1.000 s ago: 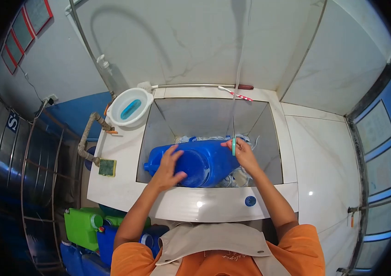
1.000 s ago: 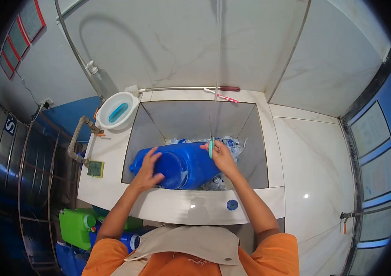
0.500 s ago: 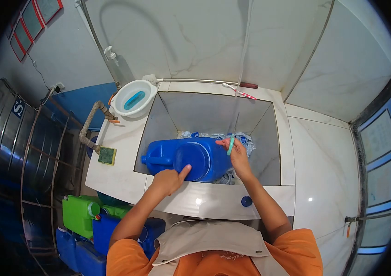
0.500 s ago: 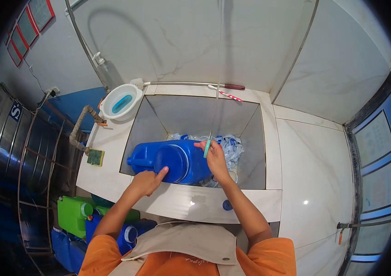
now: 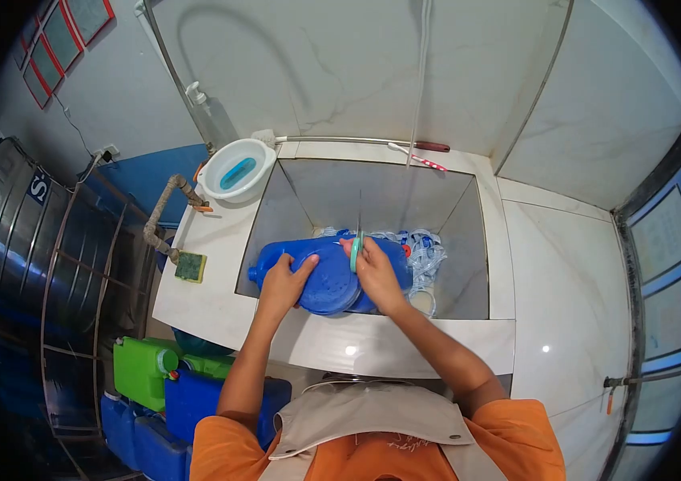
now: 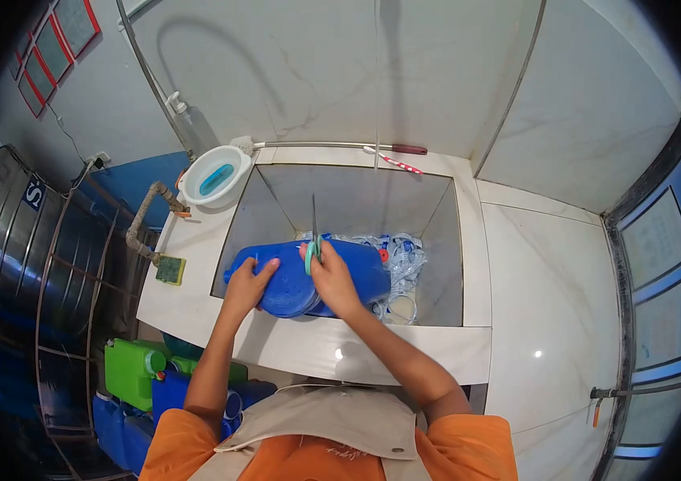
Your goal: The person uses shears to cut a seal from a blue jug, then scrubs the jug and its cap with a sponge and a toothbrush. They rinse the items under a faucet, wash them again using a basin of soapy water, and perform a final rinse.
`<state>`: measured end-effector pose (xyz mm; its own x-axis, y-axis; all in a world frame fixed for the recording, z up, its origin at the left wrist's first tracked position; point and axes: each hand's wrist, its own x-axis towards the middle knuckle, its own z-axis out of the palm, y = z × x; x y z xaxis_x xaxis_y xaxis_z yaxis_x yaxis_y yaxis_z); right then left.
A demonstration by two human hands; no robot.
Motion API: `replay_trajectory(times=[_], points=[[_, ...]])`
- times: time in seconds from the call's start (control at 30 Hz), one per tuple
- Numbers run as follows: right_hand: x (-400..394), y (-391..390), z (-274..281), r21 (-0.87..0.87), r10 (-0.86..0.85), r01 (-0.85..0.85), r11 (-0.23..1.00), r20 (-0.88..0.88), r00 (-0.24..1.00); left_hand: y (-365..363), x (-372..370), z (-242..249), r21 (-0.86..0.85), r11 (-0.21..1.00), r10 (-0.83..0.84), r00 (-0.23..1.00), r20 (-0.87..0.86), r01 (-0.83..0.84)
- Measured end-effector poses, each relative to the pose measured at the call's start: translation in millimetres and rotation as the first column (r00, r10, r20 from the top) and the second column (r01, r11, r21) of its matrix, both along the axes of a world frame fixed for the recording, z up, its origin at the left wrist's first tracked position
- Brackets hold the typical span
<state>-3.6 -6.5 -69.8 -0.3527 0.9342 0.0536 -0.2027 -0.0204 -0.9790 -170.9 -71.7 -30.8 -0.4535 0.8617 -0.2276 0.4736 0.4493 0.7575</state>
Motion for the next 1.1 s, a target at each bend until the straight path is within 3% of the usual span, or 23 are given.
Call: replay_trajectory(times=[0.03,0.07,0.1,0.13,0.2,0.23,0.3,0.33,0.43,0.47,0.57,0.63,0.67,0.7,0.77,0.8,0.87,0.9,0.97,1.1], points=[[8,7,7,-0.015,0.088,-0.088,0.996,0.008,0.996,-5,-6,-5,0.031,0.999,0.005,0.991,0.133,-0.009],[18,12,14,-0.032,0.178,-0.177,0.984,0.017,0.984,-13,-6,-17,0.028,1.000,0.006,0.991,0.135,-0.010],[27,15,25,-0.081,0.161,-0.166,0.983,-0.063,0.985,-23,-5,-32,0.155,0.986,-0.096,0.979,0.179,0.068],[41,15,38,-0.188,0.150,-0.142,0.972,0.029,0.988,-34,-4,-45,0.287,0.949,-0.198,0.958,0.209,0.134],[74,24,38,-0.165,0.317,-0.282,0.945,0.254,0.914,-61,18,-51,0.256,0.932,-0.292,0.950,0.113,0.256],[85,25,34,-0.169,0.320,-0.284,0.944,0.254,0.913,-69,27,-56,0.252,0.934,-0.289,0.950,0.116,0.253],[103,24,24,-0.237,0.422,-0.353,0.905,0.604,0.676,-80,44,-64,0.075,0.947,-0.314,0.949,0.009,0.312],[108,21,23,-0.240,0.422,-0.351,0.905,0.606,0.674,-83,49,-72,0.076,0.947,-0.315,0.949,0.013,0.313],[125,15,7,-0.329,0.544,-0.446,0.832,0.642,0.540,-80,54,-107,0.229,0.888,-0.342,0.905,-0.251,0.399],[128,15,11,-0.332,0.544,-0.443,0.833,0.643,0.539,-80,56,-102,0.230,0.887,-0.345,0.906,-0.247,0.400],[136,16,14,-0.380,0.621,-0.507,0.774,0.612,0.489,-71,58,-59,0.186,0.863,-0.311,0.784,-0.537,0.470],[140,24,-6,-0.333,0.611,-0.602,0.726,0.715,0.340,-50,51,-40,0.340,0.794,-0.284,0.801,-0.527,0.504],[139,23,-3,-0.334,0.610,-0.598,0.728,0.714,0.343,-32,47,-27,0.455,0.690,-0.267,0.782,-0.563,0.563],[135,23,1,-0.366,0.623,-0.570,0.736,0.696,0.357,-15,44,-14,0.460,0.624,-0.289,0.733,-0.615,0.632],[128,22,5,-0.395,0.632,-0.541,0.743,0.679,0.373,24,37,-7,0.400,0.505,-0.384,0.614,-0.690,0.765],[125,22,6,-0.390,0.627,-0.535,0.749,0.678,0.384,39,34,-11,0.400,0.502,-0.383,0.612,-0.692,0.766],[124,28,7,-0.379,0.614,-0.525,0.762,0.681,0.399,63,33,-10,-0.012,0.450,-0.747,0.368,-0.554,0.893],[124,30,4,-0.358,0.611,-0.554,0.752,0.694,0.381,71,33,-7,-0.014,0.444,-0.750,0.363,-0.553,0.896],[124,33,4,-0.336,0.607,-0.581,0.741,0.706,0.366,85,35,-5,-0.217,0.378,-0.838,0.232,-0.494,0.900],[121,32,17,-0.311,0.554,-0.569,0.761,0.769,0.320,98,41,2,-0.289,0.278,-0.885,0.128,-0.447,0.916]])
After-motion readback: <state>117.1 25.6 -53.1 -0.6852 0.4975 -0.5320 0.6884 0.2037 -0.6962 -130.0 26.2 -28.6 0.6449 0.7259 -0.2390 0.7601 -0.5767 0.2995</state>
